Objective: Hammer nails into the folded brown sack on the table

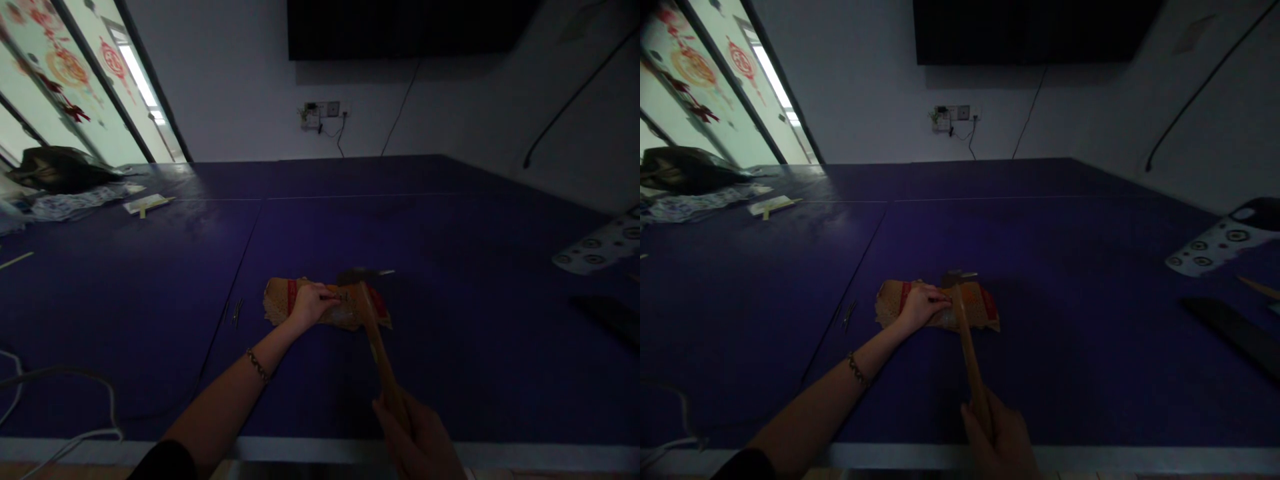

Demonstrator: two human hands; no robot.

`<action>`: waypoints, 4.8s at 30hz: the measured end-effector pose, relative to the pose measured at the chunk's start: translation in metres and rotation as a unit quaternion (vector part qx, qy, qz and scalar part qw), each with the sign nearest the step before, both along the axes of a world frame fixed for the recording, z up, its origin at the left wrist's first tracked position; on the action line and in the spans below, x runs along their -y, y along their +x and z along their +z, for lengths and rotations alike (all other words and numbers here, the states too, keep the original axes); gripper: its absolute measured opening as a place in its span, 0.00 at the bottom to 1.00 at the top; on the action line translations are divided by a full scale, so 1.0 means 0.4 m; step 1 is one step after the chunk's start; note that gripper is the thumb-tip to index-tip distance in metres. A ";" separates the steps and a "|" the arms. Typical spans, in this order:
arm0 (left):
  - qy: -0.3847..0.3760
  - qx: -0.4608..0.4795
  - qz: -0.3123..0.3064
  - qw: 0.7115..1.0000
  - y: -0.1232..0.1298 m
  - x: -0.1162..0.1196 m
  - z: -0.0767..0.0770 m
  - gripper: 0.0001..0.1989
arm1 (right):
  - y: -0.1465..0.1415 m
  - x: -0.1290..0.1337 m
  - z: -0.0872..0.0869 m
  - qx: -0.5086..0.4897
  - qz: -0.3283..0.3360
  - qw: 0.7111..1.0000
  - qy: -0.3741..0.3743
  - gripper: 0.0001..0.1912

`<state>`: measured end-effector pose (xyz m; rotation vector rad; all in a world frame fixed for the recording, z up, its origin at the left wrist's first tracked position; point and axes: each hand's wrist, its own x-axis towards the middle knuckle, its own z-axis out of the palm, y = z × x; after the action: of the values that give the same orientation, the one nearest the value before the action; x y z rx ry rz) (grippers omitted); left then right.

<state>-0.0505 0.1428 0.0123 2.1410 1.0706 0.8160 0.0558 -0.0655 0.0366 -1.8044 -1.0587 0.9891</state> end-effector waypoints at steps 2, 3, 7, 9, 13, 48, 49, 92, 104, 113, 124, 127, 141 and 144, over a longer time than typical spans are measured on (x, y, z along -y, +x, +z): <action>-0.006 -0.008 0.006 1.000 0.000 0.000 0.002 0.03 | -0.002 -0.005 0.014 0.065 0.020 0.998 -0.004 0.15; -0.007 -0.011 0.010 1.000 0.001 -0.001 0.002 0.03 | -0.003 -0.008 0.018 0.084 0.036 0.996 -0.007 0.14; -0.014 -0.010 0.013 1.000 0.002 -0.002 0.001 0.05 | -0.015 -0.014 0.022 0.117 0.050 0.992 -0.008 0.16; -0.022 -0.006 0.012 1.000 0.004 -0.002 0.001 0.03 | -0.022 -0.012 0.018 0.129 0.024 0.991 0.002 0.19; -0.027 -0.008 0.013 1.000 0.005 -0.001 0.002 0.01 | -0.029 -0.009 0.007 0.145 0.018 0.989 0.016 0.19; -0.024 -0.018 0.004 1.000 0.003 -0.012 -0.006 0.07 | -0.028 -0.006 -0.051 0.217 0.017 0.976 0.023 0.25; -0.024 -0.019 0.006 1.000 0.003 -0.013 -0.006 0.08 | -0.026 -0.006 -0.049 0.214 0.014 0.976 0.023 0.25; -0.068 0.007 0.023 0.997 0.022 -0.016 -0.017 0.06 | -0.013 -0.025 0.001 0.175 0.038 0.984 0.003 0.21; -0.046 -0.012 -0.007 0.999 0.009 -0.006 -0.001 0.05 | -0.018 -0.012 0.007 -0.057 -0.023 0.998 0.011 0.19; -0.049 -0.023 -0.059 0.997 -0.005 -0.008 0.012 0.15 | 0.027 -0.036 -0.067 -0.299 -0.058 0.950 0.065 0.21; -0.059 -0.139 -0.131 0.980 -0.005 -0.044 0.058 0.21 | 0.033 -0.069 -0.073 -0.362 -0.052 0.929 0.049 0.23; -0.037 -0.153 -0.136 0.978 0.001 -0.042 0.065 0.17 | 0.032 -0.064 -0.079 -0.365 -0.051 0.928 0.057 0.22; -0.009 -0.108 -0.039 0.993 0.017 -0.009 0.016 0.11 | 0.004 -0.024 -0.047 -0.131 -0.038 0.990 0.028 0.19; -0.006 -0.100 -0.043 0.994 0.018 -0.010 0.014 0.12 | 0.001 0.000 -0.036 -0.009 -0.037 0.999 0.025 0.17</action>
<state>-0.0433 0.1467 0.0179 2.2784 1.0699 0.5628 0.0561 -0.0654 0.0224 -1.7781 -0.9887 0.9253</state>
